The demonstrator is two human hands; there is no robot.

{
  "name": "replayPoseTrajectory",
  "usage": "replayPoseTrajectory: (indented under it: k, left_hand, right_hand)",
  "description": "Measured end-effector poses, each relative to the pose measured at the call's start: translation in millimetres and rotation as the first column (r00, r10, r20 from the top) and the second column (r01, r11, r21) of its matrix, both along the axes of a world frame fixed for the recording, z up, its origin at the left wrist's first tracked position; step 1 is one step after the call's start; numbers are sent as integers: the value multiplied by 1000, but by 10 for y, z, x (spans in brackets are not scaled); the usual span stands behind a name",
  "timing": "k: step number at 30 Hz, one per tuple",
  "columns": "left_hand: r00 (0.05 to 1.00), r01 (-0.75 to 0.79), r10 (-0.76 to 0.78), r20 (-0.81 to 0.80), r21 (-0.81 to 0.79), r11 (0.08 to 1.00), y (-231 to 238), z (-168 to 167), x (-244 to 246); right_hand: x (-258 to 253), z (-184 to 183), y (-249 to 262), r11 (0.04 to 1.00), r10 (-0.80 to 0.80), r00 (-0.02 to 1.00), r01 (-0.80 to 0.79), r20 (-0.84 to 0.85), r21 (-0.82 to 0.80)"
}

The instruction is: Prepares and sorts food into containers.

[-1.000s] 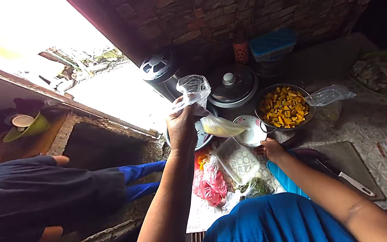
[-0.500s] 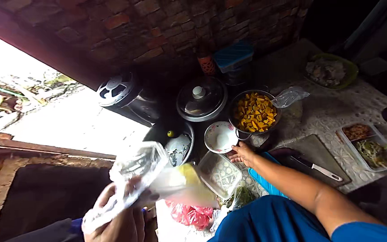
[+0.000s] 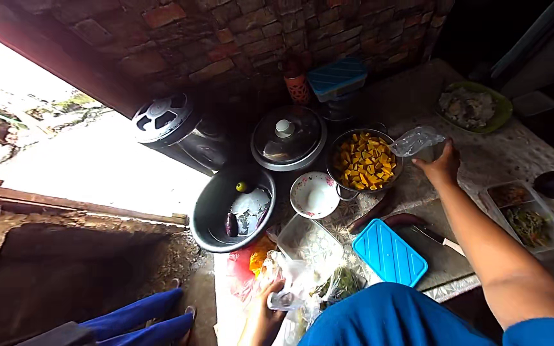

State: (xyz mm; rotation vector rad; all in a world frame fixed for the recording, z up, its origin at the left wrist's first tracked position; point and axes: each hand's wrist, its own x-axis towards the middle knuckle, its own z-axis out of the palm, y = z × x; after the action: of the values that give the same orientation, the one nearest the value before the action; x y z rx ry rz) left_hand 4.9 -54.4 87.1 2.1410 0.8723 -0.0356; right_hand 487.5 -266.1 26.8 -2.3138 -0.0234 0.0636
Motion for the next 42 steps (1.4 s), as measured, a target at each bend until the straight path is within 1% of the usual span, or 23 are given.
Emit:
replayPoseTrajectory:
  k: [1,3,4,6,8,10,12,14,15,17,19,21,23,25,27,30,32,33,35,37,39,40,42]
  left_hand:
    - [989,69,-75,-129,-45,997,13,-17,84]
    - [901,195,-231,-366,-133,972,36,-19,225]
    - [860,255,-302,-412,-166,953,50,-5,268]
    - [814,331,-391,-430,-211,920,90,73,300]
    - [803,338,-392,-449,-198,920,140,176,249]
    - [818,298,-316,-480,-115,947,199,317,162]
    - [845,240,-214,-491,-11,971,241,500,119]
    - [890,189,-120,-439,116,975,254,656,116]
    - [922,174,-96,-376,180,968,250,705,133]
    - [971,159,-101,-215,271,949,236,732,212]
    - [983,178,-160,-86,284,942,202,712,369]
    - [971,231,-241,11,246,941,108,733,607]
    - [936,293,-327,129,226,929,-20,763,865]
    - [879,334,-394,267,244,910,-146,778,1116]
    - [827,331,-409,385,254,909,-264,794,1329]
    - [790,196,-352,502,337,921,-368,703,1488]
    - [799,92,-312,514,408,908,-353,567,1474]
    - [813,51,-276,513,409,911,-329,508,1436]
    - [837,-13,-153,526,298,954,-248,392,1337]
    - [842,-55,49,537,-3,998,-154,335,1216]
    - [805,-120,281,523,-322,939,-76,273,1139]
    - [777,-144,374,507,-435,889,-35,243,1118]
    - [730,-181,503,464,-578,796,30,181,1092]
  right_hand:
    - [125,-43,37,1000,11,1000,-11,-4,14]
    - [312,-102,97,998,51,998,-50,-38,24]
    - [378,-103,122,997,67,996,-65,-63,33]
    - [467,-73,163,996,25,985,-9,-168,94]
    - [482,43,141,973,-24,966,82,-256,216]
    - [429,232,68,926,-40,973,122,-229,358]
    - [399,419,-31,903,-39,988,99,-148,419]
    - [355,633,-143,911,-6,998,34,-69,412]
    - [317,756,-200,919,24,999,-12,-26,395]
    - [209,1021,-307,925,116,990,-137,78,355]
    - [44,1310,-348,895,233,951,-292,203,337]
    - [-149,1567,-332,809,337,892,-438,301,392]
    - [-355,1740,-258,674,424,819,-571,387,469]
    - [-628,1852,-136,551,501,762,-647,411,527]
    - [-917,1875,23,446,591,704,-692,394,567]
    - [-1343,1733,313,285,743,573,-738,345,612]
    - [-1583,1569,541,227,809,499,-754,312,617]
    - [-1674,1476,658,212,828,473,-761,301,613]
    - [-1802,1283,899,186,859,434,-758,271,625]
    - [-1908,1175,1133,221,876,442,-726,195,652]
    - [-1963,1123,1342,276,888,450,-684,92,676]
    - [-1972,1099,1437,303,896,444,-658,30,690]
    - [-1999,1023,1606,359,900,430,-635,-73,684]
